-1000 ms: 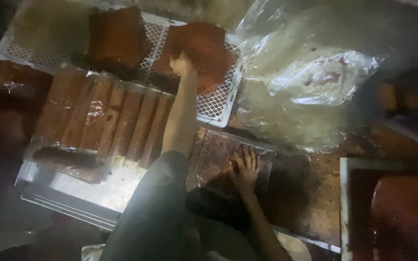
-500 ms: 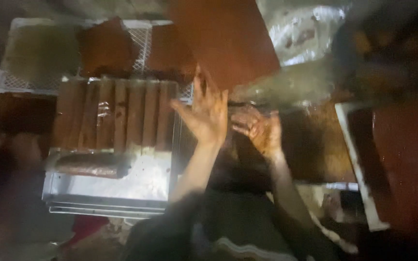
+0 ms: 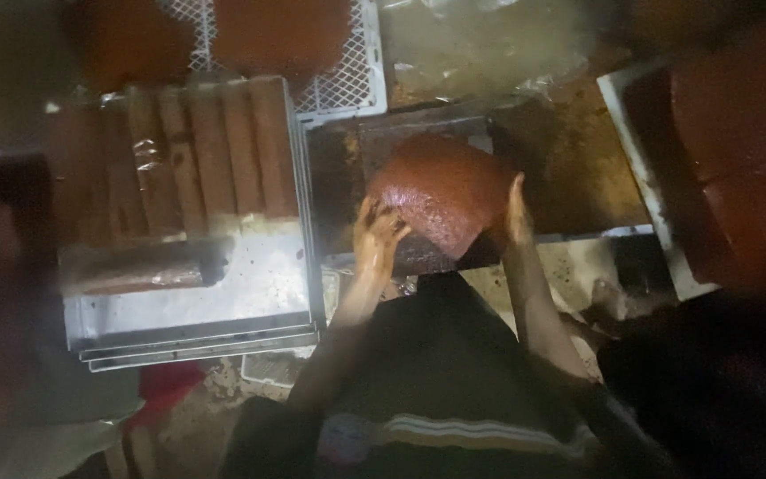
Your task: Rolling flat dough sheets into cylindrical shapes using plastic film and placing them on a metal tray in a bakery production area.
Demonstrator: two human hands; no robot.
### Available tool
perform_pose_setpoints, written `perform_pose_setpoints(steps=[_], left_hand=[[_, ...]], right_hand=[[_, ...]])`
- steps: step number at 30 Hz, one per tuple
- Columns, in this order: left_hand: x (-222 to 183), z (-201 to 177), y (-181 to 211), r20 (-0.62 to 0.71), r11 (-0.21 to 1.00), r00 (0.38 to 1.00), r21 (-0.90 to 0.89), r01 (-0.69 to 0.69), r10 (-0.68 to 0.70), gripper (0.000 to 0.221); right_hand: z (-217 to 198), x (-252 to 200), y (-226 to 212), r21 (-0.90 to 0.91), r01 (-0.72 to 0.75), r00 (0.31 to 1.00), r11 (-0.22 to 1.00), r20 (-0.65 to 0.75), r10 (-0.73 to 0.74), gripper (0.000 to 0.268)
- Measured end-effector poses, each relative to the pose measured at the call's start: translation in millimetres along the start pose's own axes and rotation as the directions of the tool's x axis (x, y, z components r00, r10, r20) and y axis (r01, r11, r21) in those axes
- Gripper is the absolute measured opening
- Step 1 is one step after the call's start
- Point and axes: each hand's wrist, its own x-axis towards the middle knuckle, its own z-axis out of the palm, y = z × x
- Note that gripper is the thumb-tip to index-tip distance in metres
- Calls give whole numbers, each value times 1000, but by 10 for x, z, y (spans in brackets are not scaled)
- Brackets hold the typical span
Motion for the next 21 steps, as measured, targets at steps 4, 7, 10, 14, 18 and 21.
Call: perform_pose_setpoints(steps=[4,7,10,14,18,21], left_hand=[[153,-353,-283,-68,956,995,-289,52,-75,74],[426,-440,-424,-81,976,995,-213,42,-60,76],[507,-539,-647,-108,991,992,-128,48,-62,81],[-409,-358,-197,-39,643,972,756,-124,232,80],[-235,-940,-191,444,-223,826,895,-387,347,71],[-216,-939,-162,525,-226,787,851,-474,324,58]], right_hand=[[220,-336,-207,-482,318,947,817,117,-300,102],[295,-561,-198,-759,529,848,380,449,-283,112],[269,-344,-170,-837,548,810,5,528,-255,97],[512,-341,-262,-934,357,916,10,347,-201,119],[374,-26,-27,-837,537,747,-107,530,-401,110],[427,-68,58,-864,466,747,-189,499,-440,109]])
